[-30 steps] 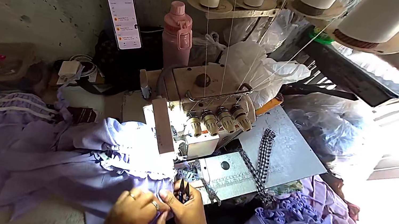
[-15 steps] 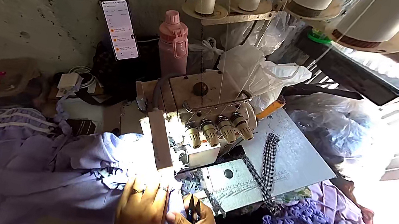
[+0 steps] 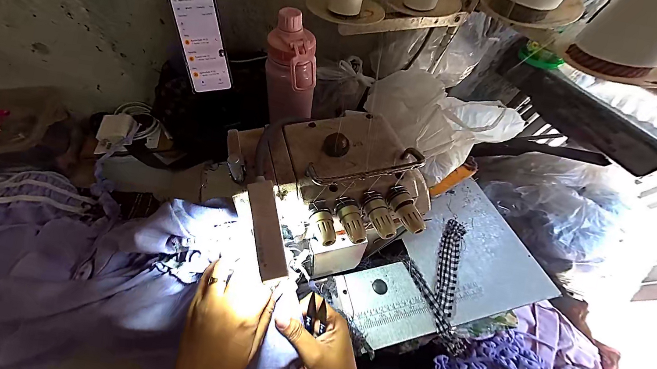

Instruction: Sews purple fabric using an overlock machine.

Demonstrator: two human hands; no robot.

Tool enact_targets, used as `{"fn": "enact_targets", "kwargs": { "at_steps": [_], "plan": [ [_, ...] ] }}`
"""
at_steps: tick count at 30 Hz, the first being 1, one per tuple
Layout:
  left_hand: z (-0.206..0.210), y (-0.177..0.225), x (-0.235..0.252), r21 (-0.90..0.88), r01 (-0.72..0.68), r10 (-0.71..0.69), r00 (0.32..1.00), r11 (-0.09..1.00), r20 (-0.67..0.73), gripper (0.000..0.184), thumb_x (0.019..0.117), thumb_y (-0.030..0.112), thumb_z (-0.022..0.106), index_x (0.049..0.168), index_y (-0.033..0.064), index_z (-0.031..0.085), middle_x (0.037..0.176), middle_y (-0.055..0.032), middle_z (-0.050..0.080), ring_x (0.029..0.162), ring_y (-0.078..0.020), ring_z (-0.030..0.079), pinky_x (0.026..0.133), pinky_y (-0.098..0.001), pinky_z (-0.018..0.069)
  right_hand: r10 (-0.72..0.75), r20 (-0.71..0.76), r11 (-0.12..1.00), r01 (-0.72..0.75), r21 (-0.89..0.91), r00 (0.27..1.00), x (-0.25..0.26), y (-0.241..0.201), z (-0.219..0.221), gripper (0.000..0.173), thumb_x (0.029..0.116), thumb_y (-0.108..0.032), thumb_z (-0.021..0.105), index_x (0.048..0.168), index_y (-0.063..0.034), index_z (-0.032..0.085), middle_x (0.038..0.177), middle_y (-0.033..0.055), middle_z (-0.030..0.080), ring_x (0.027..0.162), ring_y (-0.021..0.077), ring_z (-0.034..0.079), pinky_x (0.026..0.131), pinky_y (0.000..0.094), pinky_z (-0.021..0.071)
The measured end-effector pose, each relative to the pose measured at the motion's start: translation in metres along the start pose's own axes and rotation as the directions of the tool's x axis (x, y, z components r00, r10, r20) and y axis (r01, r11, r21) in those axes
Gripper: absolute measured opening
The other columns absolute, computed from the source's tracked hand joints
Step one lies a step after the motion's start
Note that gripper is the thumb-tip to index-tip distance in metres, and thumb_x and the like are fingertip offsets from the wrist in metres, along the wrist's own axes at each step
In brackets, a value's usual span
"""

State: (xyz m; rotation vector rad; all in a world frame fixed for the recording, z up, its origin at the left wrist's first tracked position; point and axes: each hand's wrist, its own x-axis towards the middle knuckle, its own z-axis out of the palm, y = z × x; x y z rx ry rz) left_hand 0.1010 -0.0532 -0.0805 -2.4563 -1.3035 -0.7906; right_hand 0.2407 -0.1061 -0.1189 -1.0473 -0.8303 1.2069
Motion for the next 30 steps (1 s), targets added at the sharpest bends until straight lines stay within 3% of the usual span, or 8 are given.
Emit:
{"fn": "enact_targets", "kwargs": {
  "at_steps": [4,7,11,13,16,23,27,30],
  "plan": [
    [-0.012,0.009,-0.016,0.007,-0.039,0.039,0.996,0.999,-0.081,0.033,0.1059,0.029,0.044,0.103,0.0127,0.072,0.104,-0.0126,0.067,0.106,-0.0342,0.058,0.097,-0.0457,0.0391,0.038,-0.024,0.999,-0.037,0.032,0.999,0.002,-0.002,0.004,0.021,0.0874,-0.015,0.078,0.081,-0.0152,0.058,0.060,-0.0101,0.052,0.042,-0.0043,0.048,0.039,0.0134,0.0423],
    [-0.010,0.018,-0.034,0.029,-0.024,0.025,0.998,0.999,-0.056,0.038,0.1043,0.025,0.042,0.117,0.0122,0.076,0.119,-0.0055,0.074,0.112,-0.0282,0.063,0.100,-0.0405,0.0424,-0.035,-0.069,0.999,0.036,0.005,0.997,-0.002,-0.001,0.008,0.021,0.0855,-0.012,0.078,0.091,-0.0120,0.058,0.069,-0.0088,0.055,0.047,-0.0052,0.050,0.041,0.0122,0.0448],
    [-0.005,0.014,-0.035,0.053,-0.036,0.038,0.998,0.998,-0.040,0.042,0.1044,0.024,0.039,0.121,0.0102,0.074,0.125,-0.0067,0.072,0.116,-0.0294,0.063,0.104,-0.0430,0.0418,-0.351,0.018,0.913,0.347,-0.215,0.936,-0.001,0.003,0.006,0.040,0.0888,-0.006,0.071,0.124,0.0046,0.057,0.093,0.0009,0.073,0.074,-0.0032,0.065,0.070,0.0135,0.0551],
    [-0.004,0.011,-0.034,0.056,-0.043,0.044,0.999,0.998,-0.025,0.045,0.1052,0.026,0.036,0.122,0.0105,0.074,0.127,-0.0070,0.072,0.119,-0.0295,0.062,0.106,-0.0449,0.0406,-0.381,0.095,0.851,0.389,-0.353,0.919,0.001,0.001,0.003,0.043,0.0905,-0.007,0.066,0.130,0.0095,0.059,0.087,0.0034,0.072,0.073,-0.0013,0.064,0.071,0.0152,0.0542],
    [-0.003,0.008,-0.031,0.041,-0.048,0.048,0.999,0.998,-0.005,0.048,0.1051,0.029,0.033,0.123,0.0102,0.074,0.127,-0.0083,0.072,0.121,-0.0305,0.063,0.108,-0.0472,0.0402,-0.300,0.226,0.820,0.371,-0.436,0.927,0.008,-0.009,-0.004,0.040,0.0950,-0.009,0.058,0.131,0.0072,0.064,0.102,0.0094,0.076,0.088,0.0024,0.070,0.081,0.0187,0.0558],
    [-0.008,0.004,-0.021,-0.003,-0.005,0.006,0.999,1.000,0.052,0.048,0.1043,0.028,0.034,0.120,0.0125,0.076,0.118,-0.0102,0.074,0.119,-0.0338,0.065,0.107,-0.0520,0.0424,-0.170,0.223,0.899,0.244,-0.364,0.960,0.010,-0.021,-0.002,0.045,0.0946,-0.008,0.059,0.135,0.0105,0.058,0.111,0.0099,0.074,0.095,-0.0019,0.068,0.086,0.0146,0.0532],
    [-0.006,-0.007,-0.009,-0.069,0.064,-0.061,0.997,0.996,0.046,0.055,0.1022,0.043,0.041,0.102,-0.0026,0.072,0.113,-0.0233,0.073,0.118,-0.0426,0.065,0.107,-0.0526,0.0454,-0.194,0.172,0.913,0.241,-0.328,0.966,0.008,-0.015,0.001,0.051,0.0934,-0.006,0.061,0.140,0.0108,0.050,0.106,0.0089,0.073,0.089,0.0000,0.068,0.083,0.0169,0.0555],
    [-0.004,-0.021,0.003,-0.146,0.133,-0.125,0.990,0.980,0.067,0.076,0.0925,0.056,0.050,0.123,-0.0127,0.063,0.128,-0.0316,0.064,0.124,-0.0431,0.061,0.105,-0.0478,0.0482,-0.193,0.122,0.935,0.220,-0.277,0.974,0.005,-0.013,0.002,0.055,0.0892,-0.004,0.063,0.139,0.0099,0.046,0.103,0.0054,0.070,0.082,-0.0023,0.065,0.076,0.0144,0.0543]
  ]
}}
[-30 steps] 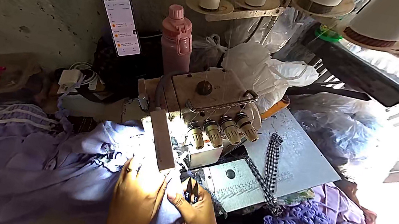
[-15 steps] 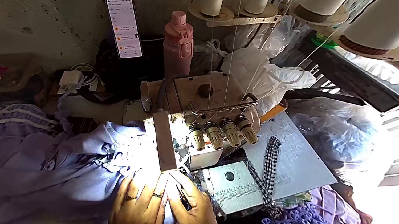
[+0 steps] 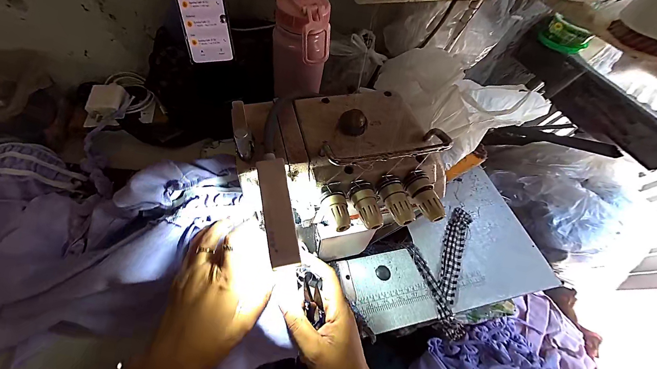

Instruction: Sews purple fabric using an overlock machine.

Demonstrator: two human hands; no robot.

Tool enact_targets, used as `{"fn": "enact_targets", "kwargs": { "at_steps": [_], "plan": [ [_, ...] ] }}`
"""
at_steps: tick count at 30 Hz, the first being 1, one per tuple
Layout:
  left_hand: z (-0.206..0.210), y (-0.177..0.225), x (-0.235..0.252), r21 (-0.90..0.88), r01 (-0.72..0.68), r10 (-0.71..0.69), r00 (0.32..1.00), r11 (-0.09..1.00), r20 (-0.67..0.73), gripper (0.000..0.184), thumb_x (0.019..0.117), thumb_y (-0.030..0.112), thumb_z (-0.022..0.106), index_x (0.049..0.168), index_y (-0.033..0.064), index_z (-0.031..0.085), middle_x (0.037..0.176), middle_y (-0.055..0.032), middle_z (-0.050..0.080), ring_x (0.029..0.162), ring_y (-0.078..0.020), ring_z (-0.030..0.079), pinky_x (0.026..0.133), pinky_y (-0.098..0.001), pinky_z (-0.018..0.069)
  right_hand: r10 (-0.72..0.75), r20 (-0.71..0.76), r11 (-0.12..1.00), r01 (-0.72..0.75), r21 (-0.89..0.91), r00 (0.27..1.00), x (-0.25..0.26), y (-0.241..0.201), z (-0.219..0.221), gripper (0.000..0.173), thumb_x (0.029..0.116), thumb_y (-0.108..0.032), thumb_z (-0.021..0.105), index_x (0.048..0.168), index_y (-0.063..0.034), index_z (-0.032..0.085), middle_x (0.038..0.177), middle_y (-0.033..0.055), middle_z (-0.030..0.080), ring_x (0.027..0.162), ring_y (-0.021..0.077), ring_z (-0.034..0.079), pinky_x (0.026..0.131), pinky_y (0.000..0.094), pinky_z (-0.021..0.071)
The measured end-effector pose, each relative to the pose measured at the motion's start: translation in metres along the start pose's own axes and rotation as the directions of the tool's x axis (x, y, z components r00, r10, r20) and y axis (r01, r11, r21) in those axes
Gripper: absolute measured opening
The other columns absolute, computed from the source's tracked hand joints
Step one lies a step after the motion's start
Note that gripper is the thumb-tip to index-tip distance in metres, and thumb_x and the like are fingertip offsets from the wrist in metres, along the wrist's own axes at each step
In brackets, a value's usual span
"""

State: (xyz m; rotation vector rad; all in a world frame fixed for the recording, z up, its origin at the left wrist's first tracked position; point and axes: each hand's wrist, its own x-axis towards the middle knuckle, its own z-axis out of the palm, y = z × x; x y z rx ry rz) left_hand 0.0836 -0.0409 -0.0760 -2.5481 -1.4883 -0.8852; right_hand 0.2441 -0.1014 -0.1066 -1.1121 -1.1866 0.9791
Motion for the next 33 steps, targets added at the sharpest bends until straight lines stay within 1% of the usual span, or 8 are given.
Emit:
{"fn": "enact_targets", "kwargs": {
  "at_steps": [11,14,19,23,26,28,30,33],
  "plan": [
    [-0.017,0.002,-0.017,-0.224,-0.007,-0.011,0.997,0.975,-0.078,0.056,0.0935,0.047,0.065,0.121,-0.0015,0.061,0.121,-0.0222,0.066,0.121,-0.0371,0.060,0.102,-0.0539,0.0441,0.343,0.054,0.894,-0.344,0.286,0.938,-0.026,0.008,-0.005,0.048,0.0846,-0.001,0.076,0.126,-0.0049,0.052,0.082,-0.0056,0.066,0.051,-0.0003,0.057,0.041,0.0159,0.0478],
    [-0.039,0.021,-0.064,-0.563,0.111,0.013,0.977,0.819,0.212,0.028,0.1019,0.043,0.058,0.101,0.0158,0.064,0.093,0.0016,0.067,0.094,-0.0044,0.062,0.084,-0.0234,0.0502,0.390,0.090,0.862,-0.398,0.313,0.916,-0.033,0.012,-0.007,0.044,0.0840,0.000,0.077,0.122,-0.0040,0.055,0.080,-0.0051,0.067,0.051,-0.0003,0.057,0.042,0.0154,0.0476],
    [-0.009,0.015,-0.120,-0.637,0.544,0.164,0.676,0.546,0.719,0.038,0.1071,0.030,0.050,0.117,-0.0006,0.070,0.106,-0.0098,0.074,0.096,-0.0136,0.070,0.088,-0.0357,0.0555,0.353,0.059,0.902,-0.356,0.242,0.934,-0.036,0.008,-0.009,0.050,0.0772,-0.005,0.084,0.120,-0.0041,0.058,0.079,-0.0074,0.062,0.054,-0.0024,0.055,0.045,0.0137,0.0484],
    [0.012,0.029,-0.125,-0.628,0.777,0.057,0.629,-0.037,0.775,0.054,0.0982,0.048,0.062,0.129,0.0045,0.057,0.118,0.0028,0.072,0.108,-0.0093,0.069,0.093,-0.0316,0.0577,0.322,0.070,0.925,-0.330,0.190,0.944,-0.041,0.003,-0.014,0.039,0.0783,-0.011,0.084,0.110,-0.0037,0.063,0.074,-0.0097,0.061,0.054,-0.0047,0.055,0.049,0.0122,0.0483],
    [0.019,0.038,-0.109,-0.502,0.606,-0.019,0.626,-0.617,0.779,0.050,0.0831,0.043,0.081,0.121,0.0119,0.069,0.114,-0.0059,0.075,0.108,-0.0194,0.072,0.098,-0.0395,0.0572,0.296,0.085,0.946,-0.304,0.111,0.951,-0.056,0.004,-0.018,0.017,0.0861,-0.020,0.080,0.087,-0.0090,0.067,0.068,-0.0099,0.060,0.049,-0.0055,0.052,0.046,0.0127,0.0470],
    [0.015,0.041,-0.098,-0.394,0.487,-0.030,0.599,-0.779,0.800,0.043,0.0791,0.034,0.085,0.113,0.0099,0.076,0.109,-0.0114,0.076,0.104,-0.0229,0.074,0.097,-0.0410,0.0581,0.264,0.084,0.957,-0.272,0.099,0.961,-0.066,0.006,-0.018,0.017,0.0901,-0.020,0.077,0.085,-0.0065,0.069,0.073,-0.0074,0.059,0.051,-0.0063,0.051,0.046,0.0111,0.0463],
    [0.006,0.053,-0.089,-0.625,0.483,-0.271,0.614,-0.614,0.741,0.031,0.0832,0.025,0.083,0.108,0.0104,0.073,0.098,-0.0087,0.078,0.091,-0.0179,0.077,0.085,-0.0347,0.0630,0.244,0.072,0.961,-0.251,0.112,0.967,-0.070,0.004,-0.019,0.015,0.0921,-0.019,0.075,0.088,-0.0050,0.072,0.075,-0.0066,0.063,0.054,-0.0069,0.054,0.048,0.0103,0.0462],
    [0.013,0.052,-0.081,-0.828,0.322,-0.429,0.897,0.458,0.112,0.020,0.0902,0.024,0.076,0.103,0.0101,0.069,0.094,0.0070,0.077,0.091,0.0011,0.072,0.087,-0.0184,0.0593,0.183,0.040,0.975,-0.186,0.121,0.982,-0.063,0.003,-0.019,0.015,0.0946,-0.019,0.073,0.088,-0.0056,0.073,0.073,-0.0074,0.066,0.056,-0.0072,0.056,0.050,0.0097,0.0468]
  ]
}}
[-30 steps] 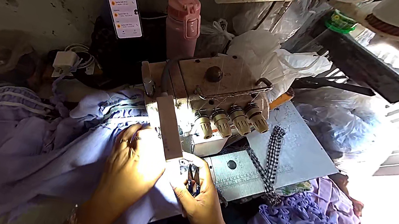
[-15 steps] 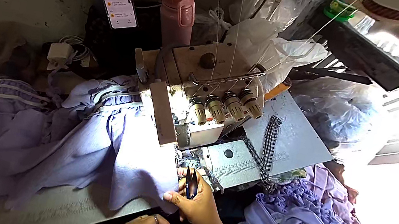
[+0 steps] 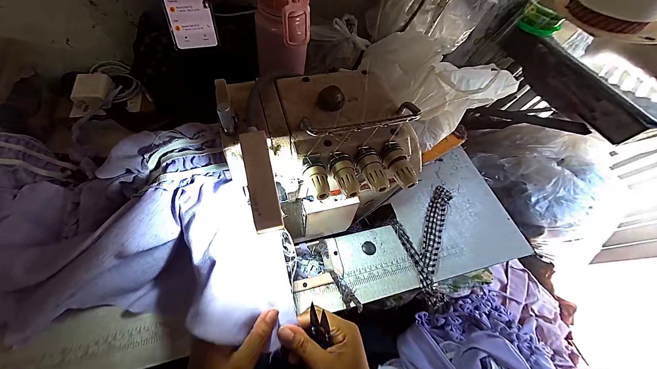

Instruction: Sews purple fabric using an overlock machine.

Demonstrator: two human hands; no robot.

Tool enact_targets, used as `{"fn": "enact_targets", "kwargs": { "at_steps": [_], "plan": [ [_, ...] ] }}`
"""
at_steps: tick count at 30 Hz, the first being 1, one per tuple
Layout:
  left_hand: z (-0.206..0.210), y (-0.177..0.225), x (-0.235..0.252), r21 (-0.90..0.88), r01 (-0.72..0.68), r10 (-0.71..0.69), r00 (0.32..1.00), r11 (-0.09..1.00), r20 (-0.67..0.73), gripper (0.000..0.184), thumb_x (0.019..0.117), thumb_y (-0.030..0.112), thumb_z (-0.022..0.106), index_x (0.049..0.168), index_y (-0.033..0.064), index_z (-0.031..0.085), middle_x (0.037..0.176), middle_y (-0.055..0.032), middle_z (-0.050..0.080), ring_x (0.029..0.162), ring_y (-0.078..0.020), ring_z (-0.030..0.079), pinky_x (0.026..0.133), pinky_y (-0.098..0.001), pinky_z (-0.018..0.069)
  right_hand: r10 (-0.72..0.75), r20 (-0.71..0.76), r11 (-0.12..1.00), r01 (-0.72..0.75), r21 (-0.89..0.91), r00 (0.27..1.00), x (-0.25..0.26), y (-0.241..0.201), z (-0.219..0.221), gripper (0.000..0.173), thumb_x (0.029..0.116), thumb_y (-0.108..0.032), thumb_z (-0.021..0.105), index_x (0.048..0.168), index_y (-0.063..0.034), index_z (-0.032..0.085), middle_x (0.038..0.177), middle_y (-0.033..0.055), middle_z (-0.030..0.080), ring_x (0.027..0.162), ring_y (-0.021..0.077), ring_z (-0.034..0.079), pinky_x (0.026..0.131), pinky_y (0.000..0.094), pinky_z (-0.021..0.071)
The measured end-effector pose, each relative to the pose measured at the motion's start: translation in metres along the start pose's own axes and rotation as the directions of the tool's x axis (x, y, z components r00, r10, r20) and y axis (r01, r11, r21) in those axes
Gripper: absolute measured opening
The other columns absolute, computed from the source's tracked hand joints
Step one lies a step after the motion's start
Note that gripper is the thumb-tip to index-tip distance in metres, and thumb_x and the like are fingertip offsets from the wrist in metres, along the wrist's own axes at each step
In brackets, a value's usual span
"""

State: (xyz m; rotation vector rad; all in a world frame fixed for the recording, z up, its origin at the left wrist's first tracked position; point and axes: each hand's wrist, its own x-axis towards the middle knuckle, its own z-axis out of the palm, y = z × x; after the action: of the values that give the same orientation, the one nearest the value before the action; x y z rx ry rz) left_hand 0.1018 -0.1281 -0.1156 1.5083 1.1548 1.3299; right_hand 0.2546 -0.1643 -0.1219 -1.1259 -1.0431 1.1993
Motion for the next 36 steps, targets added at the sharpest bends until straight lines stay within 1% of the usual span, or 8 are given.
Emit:
{"fn": "enact_targets", "kwargs": {
  "at_steps": [2,4,8,11,17,22,25,36],
  "plan": [
    [-0.008,-0.006,0.021,0.536,-0.335,0.379,0.925,0.775,0.031,0.033,0.0949,0.041,0.067,0.085,0.0101,0.071,0.086,-0.0063,0.073,0.091,-0.0107,0.070,0.089,-0.0306,0.0543,-0.047,-0.017,0.999,0.047,-0.007,0.999,0.012,-0.002,0.002,0.014,0.0950,-0.017,0.072,0.088,-0.0048,0.073,0.073,-0.0067,0.068,0.057,-0.0068,0.058,0.051,0.0100,0.0477],
    [-0.010,0.001,0.039,0.730,-0.373,0.454,0.886,0.573,0.096,0.042,0.0966,0.045,0.059,0.075,0.0108,0.068,0.078,-0.0129,0.072,0.084,-0.0225,0.072,0.081,-0.0422,0.0549,-0.082,-0.036,0.996,0.080,-0.040,0.996,0.025,-0.003,0.005,0.015,0.0951,-0.017,0.071,0.088,-0.0047,0.073,0.074,-0.0060,0.068,0.058,-0.0059,0.058,0.052,0.0108,0.0486],
    [-0.010,0.015,0.064,0.821,-0.280,0.314,0.941,0.498,0.130,0.049,0.0929,0.043,0.056,0.069,0.0013,0.066,0.072,-0.0203,0.070,0.076,-0.0373,0.072,0.069,-0.0571,0.0542,-0.144,-0.091,0.985,0.135,-0.105,0.985,0.057,-0.007,0.011,0.014,0.0932,-0.015,0.069,0.082,-0.0062,0.070,0.069,-0.0064,0.065,0.057,-0.0036,0.060,0.055,0.0139,0.0523],
    [-0.016,0.021,0.080,0.833,-0.299,0.176,0.954,0.466,0.244,0.047,0.0967,0.026,0.053,0.064,-0.0056,0.062,0.065,-0.0245,0.064,0.069,-0.0444,0.070,0.062,-0.0599,0.0535,-0.206,-0.152,0.966,0.175,-0.192,0.967,0.081,-0.008,0.017,0.020,0.0857,-0.013,0.069,0.069,-0.0125,0.059,0.059,-0.0105,0.051,0.051,-0.0057,0.047,0.049,0.0128,0.0393],
    [-0.024,0.041,0.129,0.891,-0.212,-0.256,0.908,0.402,0.332,0.029,0.0999,0.011,0.055,0.098,-0.0151,0.069,0.104,-0.0344,0.069,0.109,-0.0508,0.066,0.093,-0.0646,0.0478,-0.317,-0.159,0.876,0.224,-0.427,0.935,0.081,-0.007,0.016,0.029,0.0878,-0.026,0.070,0.067,-0.0118,0.056,0.062,-0.0089,0.048,0.054,-0.0042,0.040,0.052,0.0146,0.0322],
    [-0.028,0.017,0.149,0.853,-0.091,-0.089,0.983,0.514,0.159,0.051,0.1100,0.034,0.042,0.106,-0.0079,0.070,0.100,-0.0309,0.071,0.104,-0.0485,0.068,0.089,-0.0661,0.0498,-0.191,-0.029,0.788,0.135,-0.600,0.981,0.058,-0.022,0.002,0.043,0.0884,-0.048,0.072,0.106,-0.0095,0.069,0.083,-0.0010,0.066,0.067,0.0055,0.059,0.061,0.0244,0.0497],
    [-0.032,0.008,0.139,0.798,-0.044,0.043,0.999,0.601,0.023,0.057,0.1098,0.036,0.039,0.110,-0.0128,0.068,0.107,-0.0340,0.070,0.111,-0.0491,0.067,0.095,-0.0662,0.0473,-0.263,0.038,0.717,0.222,-0.661,0.964,0.052,-0.032,0.000,0.038,0.0911,-0.030,0.068,0.121,-0.0069,0.068,0.107,0.0071,0.069,0.083,0.0100,0.066,0.069,0.0259,0.0556],
    [-0.043,0.024,0.085,0.564,-0.101,0.261,0.942,0.820,-0.211,0.047,0.1074,0.028,0.047,0.117,-0.0145,0.064,0.112,-0.0273,0.068,0.117,-0.0205,0.064,0.105,-0.0306,0.0463,-0.600,0.155,0.209,0.341,-0.916,0.785,0.098,-0.043,0.067,0.027,0.0895,-0.017,0.068,0.113,-0.0084,0.079,0.079,0.0123,0.071,0.061,0.0261,0.068,0.050,0.0371,0.0530]
  ]
}}
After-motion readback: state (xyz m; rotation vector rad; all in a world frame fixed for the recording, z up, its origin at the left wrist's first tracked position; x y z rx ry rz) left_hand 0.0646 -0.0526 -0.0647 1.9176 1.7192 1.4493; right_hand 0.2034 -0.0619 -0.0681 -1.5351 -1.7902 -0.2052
